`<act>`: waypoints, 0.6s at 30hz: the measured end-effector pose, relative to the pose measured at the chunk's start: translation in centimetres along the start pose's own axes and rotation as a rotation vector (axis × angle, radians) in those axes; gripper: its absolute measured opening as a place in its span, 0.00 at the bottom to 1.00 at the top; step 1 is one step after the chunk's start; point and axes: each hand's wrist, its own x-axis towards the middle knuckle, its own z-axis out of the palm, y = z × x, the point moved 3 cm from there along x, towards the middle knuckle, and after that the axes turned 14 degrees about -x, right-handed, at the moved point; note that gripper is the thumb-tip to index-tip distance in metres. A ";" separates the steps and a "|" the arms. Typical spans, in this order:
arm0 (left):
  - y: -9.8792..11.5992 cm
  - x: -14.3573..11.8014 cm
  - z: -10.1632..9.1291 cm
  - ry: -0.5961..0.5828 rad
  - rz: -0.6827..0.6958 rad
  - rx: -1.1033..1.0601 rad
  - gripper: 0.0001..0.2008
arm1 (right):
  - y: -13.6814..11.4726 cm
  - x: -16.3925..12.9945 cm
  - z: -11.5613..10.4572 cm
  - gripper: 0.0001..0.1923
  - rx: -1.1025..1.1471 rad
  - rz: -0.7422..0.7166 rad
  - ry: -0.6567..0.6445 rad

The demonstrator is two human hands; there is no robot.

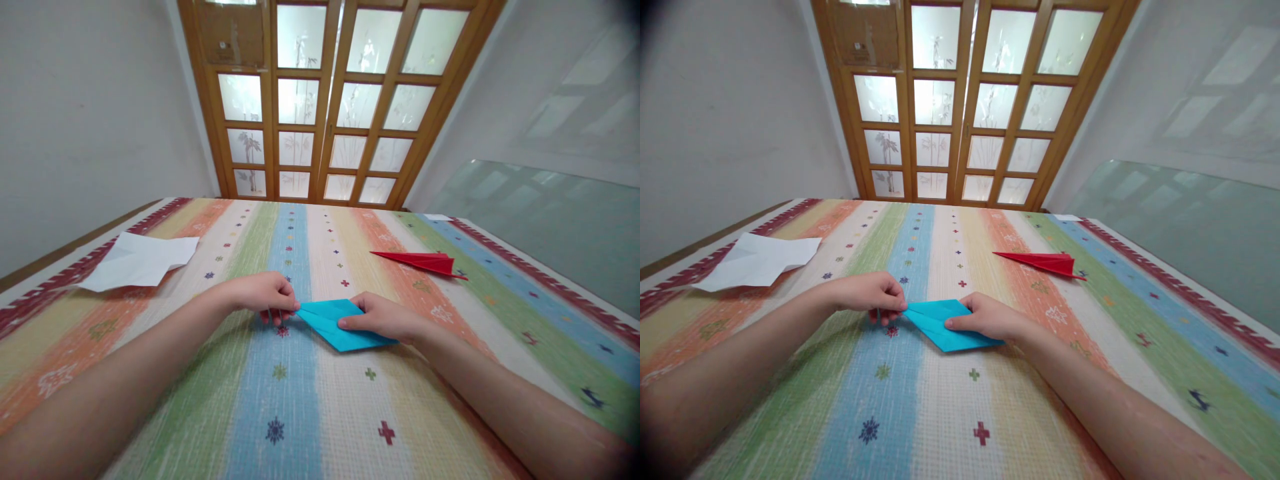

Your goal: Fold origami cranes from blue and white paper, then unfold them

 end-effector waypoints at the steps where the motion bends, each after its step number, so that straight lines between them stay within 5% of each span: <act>1: 0.0 -0.2 -0.2 -0.020 -0.018 0.010 0.14 | 0.0 0.0 0.0 0.21 -0.024 0.001 0.001; 6: 0.2 -1.0 -1.7 -0.019 -0.047 0.152 0.10 | -0.2 0.3 0.1 0.21 -0.126 -0.015 0.020; 9: 1.5 -1.4 -1.9 0.230 0.172 0.437 0.10 | -0.3 0.4 0.2 0.20 -0.199 -0.026 0.036; 12: 3.3 -2.1 0.2 0.484 0.455 0.775 0.11 | -0.6 0.4 0.2 0.19 -0.254 -0.046 0.037; 18: 2.6 -1.7 7.0 0.074 0.892 1.151 0.11 | -1.9 -0.2 1.1 0.17 -0.474 -0.148 0.119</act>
